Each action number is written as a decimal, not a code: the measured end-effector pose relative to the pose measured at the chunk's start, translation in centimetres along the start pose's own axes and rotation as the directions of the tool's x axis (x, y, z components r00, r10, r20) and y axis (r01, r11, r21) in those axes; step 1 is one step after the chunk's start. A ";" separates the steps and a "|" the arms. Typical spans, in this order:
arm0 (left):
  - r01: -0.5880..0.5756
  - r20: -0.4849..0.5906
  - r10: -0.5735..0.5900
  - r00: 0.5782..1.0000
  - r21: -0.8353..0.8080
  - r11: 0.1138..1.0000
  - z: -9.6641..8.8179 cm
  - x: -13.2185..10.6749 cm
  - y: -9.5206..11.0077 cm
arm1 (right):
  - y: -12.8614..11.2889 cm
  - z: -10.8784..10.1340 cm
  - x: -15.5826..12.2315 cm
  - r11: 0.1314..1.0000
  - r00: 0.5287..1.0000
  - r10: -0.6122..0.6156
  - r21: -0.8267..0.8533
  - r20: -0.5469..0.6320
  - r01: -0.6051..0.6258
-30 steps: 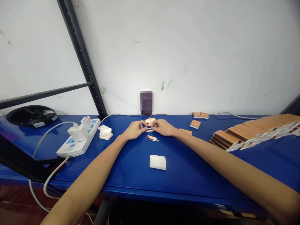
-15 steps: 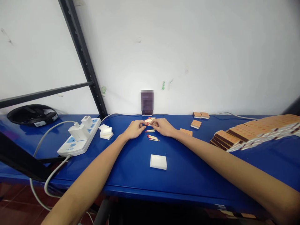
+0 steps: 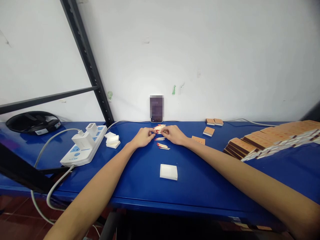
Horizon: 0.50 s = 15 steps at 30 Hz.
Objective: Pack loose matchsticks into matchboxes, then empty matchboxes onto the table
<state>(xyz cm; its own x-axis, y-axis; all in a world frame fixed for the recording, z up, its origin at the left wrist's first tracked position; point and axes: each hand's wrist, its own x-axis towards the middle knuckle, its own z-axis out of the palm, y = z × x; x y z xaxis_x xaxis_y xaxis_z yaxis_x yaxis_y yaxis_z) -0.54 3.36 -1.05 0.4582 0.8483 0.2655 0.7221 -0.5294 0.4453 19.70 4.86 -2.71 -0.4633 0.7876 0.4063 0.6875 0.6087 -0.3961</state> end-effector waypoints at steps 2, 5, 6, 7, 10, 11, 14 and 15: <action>0.000 0.002 0.000 1.000 -0.003 1.000 0.0 0.0 -0.1 | -0.1 0.0 0.0 1.000 1.000 0.017 0.012 0.006 -0.017; 0.005 0.002 -0.005 1.000 0.008 1.000 0.0 0.1 -0.1 | -0.1 0.0 0.0 0.998 0.998 0.042 0.052 0.036 -0.044; 0.005 0.002 -0.005 1.000 0.013 1.000 0.0 0.1 0.0 | -0.2 -0.1 0.0 0.996 0.997 0.048 0.070 0.053 -0.052; 0.004 0.003 -0.004 1.000 0.015 1.000 0.0 0.1 0.0 | -0.2 -0.2 0.0 0.994 0.996 0.051 0.093 0.071 -0.058; -0.005 0.008 0.005 1.000 0.013 1.000 0.0 0.1 0.0 | -0.1 -0.3 0.0 0.982 0.994 0.042 0.180 0.100 -0.059; -0.009 0.009 0.009 1.000 0.012 1.000 0.0 0.1 0.0 | 0.0 -0.4 0.0 0.977 0.995 0.041 0.206 0.089 -0.059; -0.014 0.003 0.014 1.000 0.018 1.000 0.1 0.1 -0.1 | 0.3 -0.2 0.0 0.975 0.998 0.066 0.212 0.009 -0.066; -0.015 -0.002 0.015 1.000 0.020 1.000 0.1 0.1 -0.1 | 0.3 -0.1 0.0 0.979 0.997 0.073 0.192 -0.017 -0.069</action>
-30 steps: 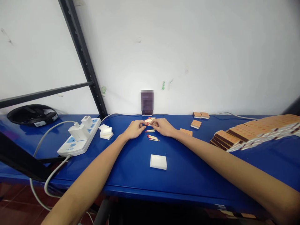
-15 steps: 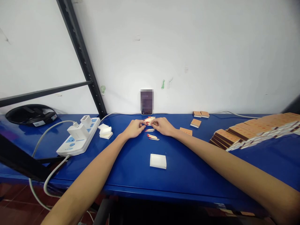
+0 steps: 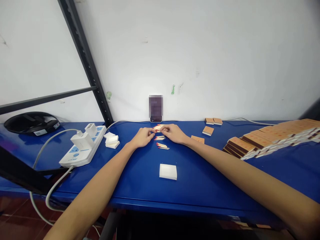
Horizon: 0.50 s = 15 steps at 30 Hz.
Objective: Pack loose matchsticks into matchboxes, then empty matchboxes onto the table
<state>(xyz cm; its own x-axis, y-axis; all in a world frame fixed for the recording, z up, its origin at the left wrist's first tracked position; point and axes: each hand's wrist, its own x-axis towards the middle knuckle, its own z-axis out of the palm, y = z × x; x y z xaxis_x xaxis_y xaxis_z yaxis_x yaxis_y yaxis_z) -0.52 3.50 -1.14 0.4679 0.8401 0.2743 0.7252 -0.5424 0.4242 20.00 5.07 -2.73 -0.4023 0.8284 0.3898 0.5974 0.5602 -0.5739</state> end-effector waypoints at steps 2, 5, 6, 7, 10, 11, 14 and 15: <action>-0.001 -0.008 0.001 1.000 0.003 1.000 0.0 0.0 0.0 | 0.1 0.2 0.0 0.999 1.000 -0.004 -0.052 -0.029 0.002; 0.002 -0.009 -0.001 1.000 0.011 1.000 0.0 0.0 0.0 | 0.0 0.3 0.1 0.993 0.999 -0.006 -0.118 -0.037 0.001; 0.003 -0.009 -0.002 1.000 0.014 1.000 0.0 -0.1 0.0 | 0.0 0.4 0.1 0.991 0.999 -0.004 -0.133 -0.036 -0.001; 0.003 -0.008 -0.003 1.000 0.016 1.000 0.0 -0.1 0.1 | -0.1 0.4 0.1 0.990 0.999 -0.003 -0.144 -0.033 -0.001; 0.004 -0.009 -0.003 1.000 0.020 1.000 -0.1 -0.1 0.2 | -0.2 0.4 0.1 0.986 0.999 -0.013 -0.167 -0.029 0.008; 0.006 -0.009 -0.006 1.000 0.021 1.000 -0.1 -0.1 0.2 | -0.2 0.4 0.1 0.984 0.999 -0.019 -0.175 -0.031 0.013; 0.016 -0.007 -0.016 1.000 0.021 1.000 -0.1 0.0 0.3 | -0.2 0.3 0.1 0.978 0.999 -0.035 -0.208 -0.033 0.027; 0.018 -0.007 -0.018 1.000 0.022 1.000 -0.1 0.0 0.3 | -0.2 0.3 0.1 0.976 0.999 -0.038 -0.217 -0.028 0.031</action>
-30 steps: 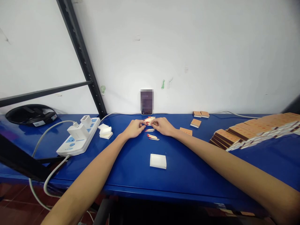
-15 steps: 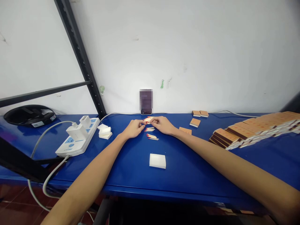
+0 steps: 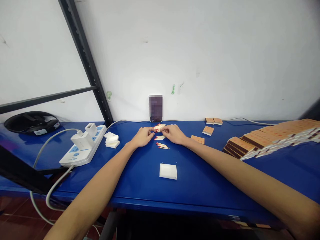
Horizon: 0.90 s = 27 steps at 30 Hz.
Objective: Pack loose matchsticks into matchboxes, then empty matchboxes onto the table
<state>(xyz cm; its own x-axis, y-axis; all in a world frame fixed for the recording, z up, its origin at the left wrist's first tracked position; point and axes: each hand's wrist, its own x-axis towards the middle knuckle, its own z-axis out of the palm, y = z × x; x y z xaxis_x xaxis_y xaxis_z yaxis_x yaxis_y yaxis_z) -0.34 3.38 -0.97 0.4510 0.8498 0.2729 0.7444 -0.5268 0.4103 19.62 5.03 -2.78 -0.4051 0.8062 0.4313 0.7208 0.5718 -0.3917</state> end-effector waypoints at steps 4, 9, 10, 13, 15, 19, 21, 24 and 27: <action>-0.002 -0.005 0.002 1.000 0.012 1.000 0.1 0.1 -0.2 | 0.0 0.0 0.0 1.000 1.000 -0.014 -0.014 0.014 0.015; -0.014 -0.008 0.015 1.000 0.012 1.000 0.2 0.0 -0.3 | 0.1 0.1 0.0 0.999 1.000 0.008 0.033 -0.002 -0.008; -0.016 -0.007 0.016 1.000 0.012 1.000 0.1 0.0 -0.3 | 0.1 0.1 0.0 0.999 1.000 0.015 0.042 -0.002 -0.015; -0.015 -0.004 0.015 1.000 0.010 1.000 0.1 0.0 -0.2 | 0.0 0.1 0.0 0.999 1.000 0.025 0.041 0.000 -0.025; -0.013 -0.001 0.013 1.000 0.010 1.000 0.1 0.0 -0.2 | 0.0 0.0 0.0 0.999 1.000 0.020 0.032 0.002 -0.020; -0.013 0.005 0.013 1.000 0.011 1.000 0.0 0.0 -0.1 | -0.2 -0.1 0.0 0.999 1.000 0.029 0.032 0.006 -0.029; -0.017 0.005 0.017 1.000 0.012 1.000 -0.1 0.0 -0.1 | -0.2 -0.1 0.0 0.999 0.999 0.041 0.030 0.013 -0.041; -0.016 0.001 0.016 1.000 0.011 1.000 -0.1 -0.1 -0.1 | -0.2 -0.2 0.0 0.999 0.999 0.042 0.025 0.018 -0.043; -0.014 0.003 0.014 1.000 0.012 1.000 -0.1 -0.1 -0.1 | -0.2 -0.2 0.1 0.998 0.999 0.046 0.032 0.022 -0.047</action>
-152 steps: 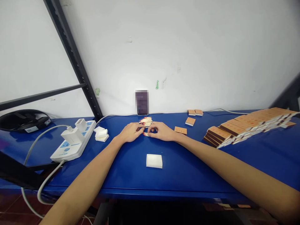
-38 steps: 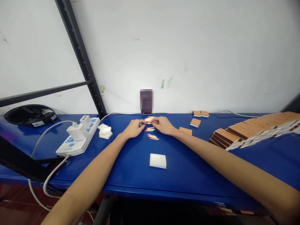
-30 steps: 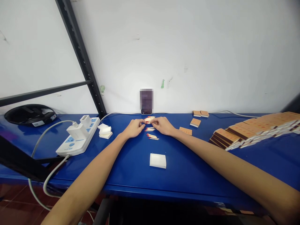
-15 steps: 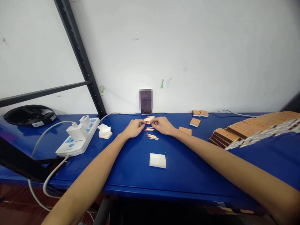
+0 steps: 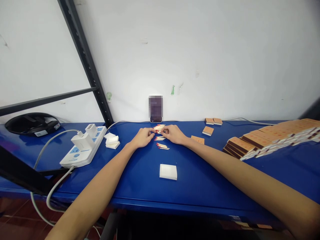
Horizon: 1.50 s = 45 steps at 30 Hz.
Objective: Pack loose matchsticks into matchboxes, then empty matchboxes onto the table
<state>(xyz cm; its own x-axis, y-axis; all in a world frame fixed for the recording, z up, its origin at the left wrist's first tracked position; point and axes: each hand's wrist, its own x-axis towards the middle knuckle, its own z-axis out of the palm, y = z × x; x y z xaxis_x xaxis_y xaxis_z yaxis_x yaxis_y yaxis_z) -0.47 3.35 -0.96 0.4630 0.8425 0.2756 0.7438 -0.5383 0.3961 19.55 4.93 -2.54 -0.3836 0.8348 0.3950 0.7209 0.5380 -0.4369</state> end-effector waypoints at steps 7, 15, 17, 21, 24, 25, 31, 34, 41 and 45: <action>0.003 -0.002 -0.003 1.000 -0.001 1.000 0.0 0.1 -0.1 | 0.0 -0.3 -0.1 0.995 0.996 0.014 0.097 0.086 -0.022; 0.003 -0.002 -0.003 1.000 0.001 1.000 0.1 0.0 0.0 | 0.6 -0.1 -0.1 0.991 0.999 0.042 0.125 -0.010 -0.040; 0.005 -0.001 -0.005 1.000 0.002 1.000 0.1 0.1 -0.1 | 0.6 0.0 0.0 0.997 1.000 0.014 0.076 -0.015 -0.013; 0.007 -0.005 -0.007 1.000 0.000 1.000 0.1 0.1 -0.2 | 0.4 0.1 0.0 1.000 1.000 -0.024 0.003 -0.006 0.024; 0.003 -0.009 -0.003 1.000 0.000 1.000 0.1 0.1 -0.2 | 0.3 0.0 0.0 0.999 1.000 -0.031 -0.038 -0.001 0.031; 0.002 -0.009 -0.002 1.000 0.001 1.000 0.1 0.1 -0.2 | 0.3 0.0 0.0 0.999 1.000 -0.028 -0.042 -0.003 0.028; 0.008 -0.007 -0.008 1.000 0.013 1.000 0.1 0.1 0.1 | 0.5 0.1 0.0 0.999 0.999 -0.037 -0.028 -0.016 0.036; 0.005 -0.005 -0.005 1.000 0.010 1.000 0.0 0.1 0.0 | 0.6 0.2 0.0 0.998 0.999 -0.050 -0.042 -0.004 0.050; 0.005 -0.006 -0.005 1.000 0.010 1.000 0.1 0.1 -0.1 | 0.3 0.1 -0.2 1.000 1.000 -0.015 0.018 -0.012 0.015; 0.010 0.003 -0.010 1.000 0.010 1.000 0.0 0.1 0.0 | 0.3 -0.1 -0.1 0.998 1.000 0.023 0.052 -0.006 -0.023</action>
<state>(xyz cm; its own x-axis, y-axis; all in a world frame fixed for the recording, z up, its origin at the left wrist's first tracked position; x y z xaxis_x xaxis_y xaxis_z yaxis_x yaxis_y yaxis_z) -0.43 3.43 -0.95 0.4569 0.8479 0.2690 0.7533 -0.5297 0.3898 19.85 4.98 -2.63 -0.3632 0.8461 0.3900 0.6981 0.5244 -0.4875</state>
